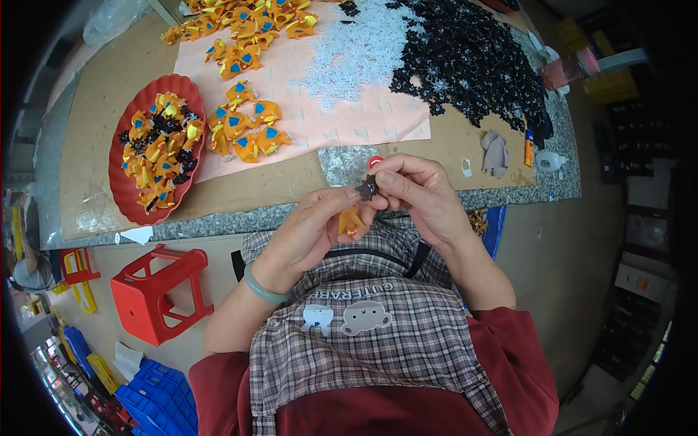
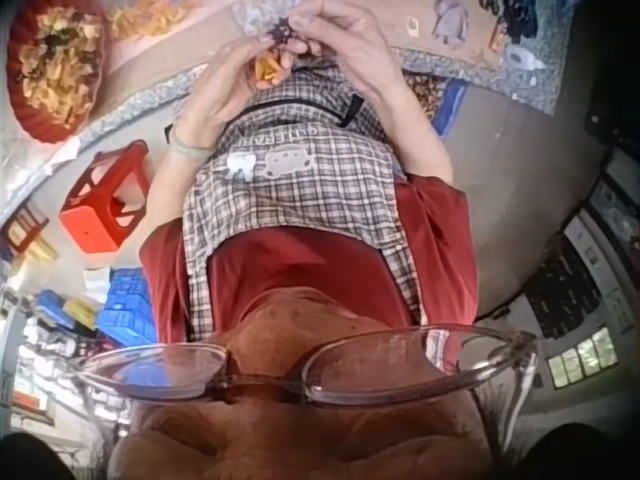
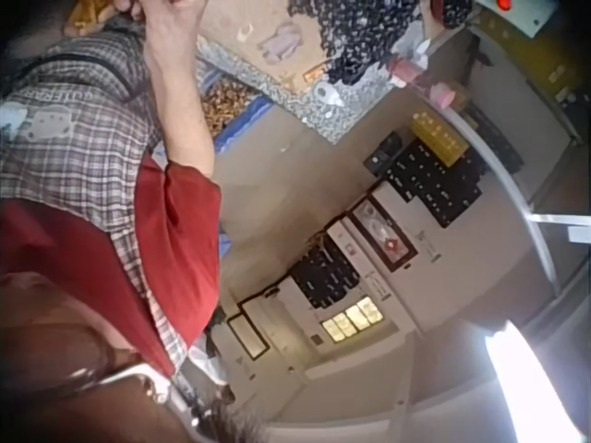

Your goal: The person assembles craft figurines by gluing small decorative pieces onto them by hand. The person also adjusts and fastens a buckle on a strap before assembling additional figurines.

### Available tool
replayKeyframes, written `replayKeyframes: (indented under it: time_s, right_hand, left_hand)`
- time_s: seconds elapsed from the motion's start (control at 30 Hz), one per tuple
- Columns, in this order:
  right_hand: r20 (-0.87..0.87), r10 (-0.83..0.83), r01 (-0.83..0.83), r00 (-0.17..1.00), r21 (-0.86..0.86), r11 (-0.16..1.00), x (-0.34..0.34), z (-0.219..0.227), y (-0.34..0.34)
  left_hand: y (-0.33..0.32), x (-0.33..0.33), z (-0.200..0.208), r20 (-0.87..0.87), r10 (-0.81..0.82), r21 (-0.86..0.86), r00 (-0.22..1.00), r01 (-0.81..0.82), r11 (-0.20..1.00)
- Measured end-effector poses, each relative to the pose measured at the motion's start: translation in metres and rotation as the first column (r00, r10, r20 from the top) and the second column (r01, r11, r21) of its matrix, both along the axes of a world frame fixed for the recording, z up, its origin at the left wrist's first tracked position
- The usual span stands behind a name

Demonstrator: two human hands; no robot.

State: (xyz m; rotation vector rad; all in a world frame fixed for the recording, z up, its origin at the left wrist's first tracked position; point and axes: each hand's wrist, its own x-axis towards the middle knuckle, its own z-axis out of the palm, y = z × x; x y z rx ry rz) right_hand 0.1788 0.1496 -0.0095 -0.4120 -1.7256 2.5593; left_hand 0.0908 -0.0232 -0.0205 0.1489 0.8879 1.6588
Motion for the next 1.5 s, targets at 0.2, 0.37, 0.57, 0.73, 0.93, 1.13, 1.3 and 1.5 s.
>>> replayKeyframes:
  time_s: [0.2,0.37,0.57,0.73,0.93,1.13,1.3,1.5]
  right_hand:
    - [-0.03,0.076,-0.077,0.997,-0.019,0.997,-0.001,-0.008,-0.003]
    - [-0.002,0.002,-0.002,1.0,0.02,1.0,-0.004,-0.001,-0.009]
    - [0.039,0.031,-0.039,0.999,0.235,0.971,-0.001,0.004,-0.004]
    - [0.134,0.155,-0.145,0.979,-0.086,0.986,0.002,-0.001,0.008]
    - [0.069,0.159,-0.137,0.985,-0.252,0.958,0.001,-0.005,-0.002]
    - [-0.116,-0.013,0.04,0.993,0.237,0.971,0.004,-0.007,-0.01]
    - [-0.289,0.142,-0.078,0.947,0.223,0.972,-0.002,-0.01,-0.001]
    - [-0.127,0.118,-0.096,0.985,0.169,0.981,0.001,0.0,0.002]
  left_hand:
    - [0.0,0.003,-0.009,0.178,0.021,0.073,0.984,-0.034,0.997]
    - [-0.003,0.003,-0.01,0.042,0.079,0.028,0.996,-0.08,0.996]
    - [-0.003,0.001,-0.009,-0.9,0.146,0.011,0.411,-0.312,0.95]
    - [-0.001,0.002,0.001,-0.961,0.205,0.118,0.185,-0.398,0.91]
    - [-0.002,-0.004,0.001,-0.983,0.174,0.18,-0.049,-0.372,0.911]
    - [-0.013,0.001,-0.01,-0.798,0.19,-0.058,0.572,-0.386,0.921]
    - [-0.015,-0.001,-0.012,-0.213,0.01,-0.088,0.977,-0.029,0.996]
    - [-0.01,0.007,-0.01,-0.309,0.146,-0.133,0.94,-0.195,0.972]
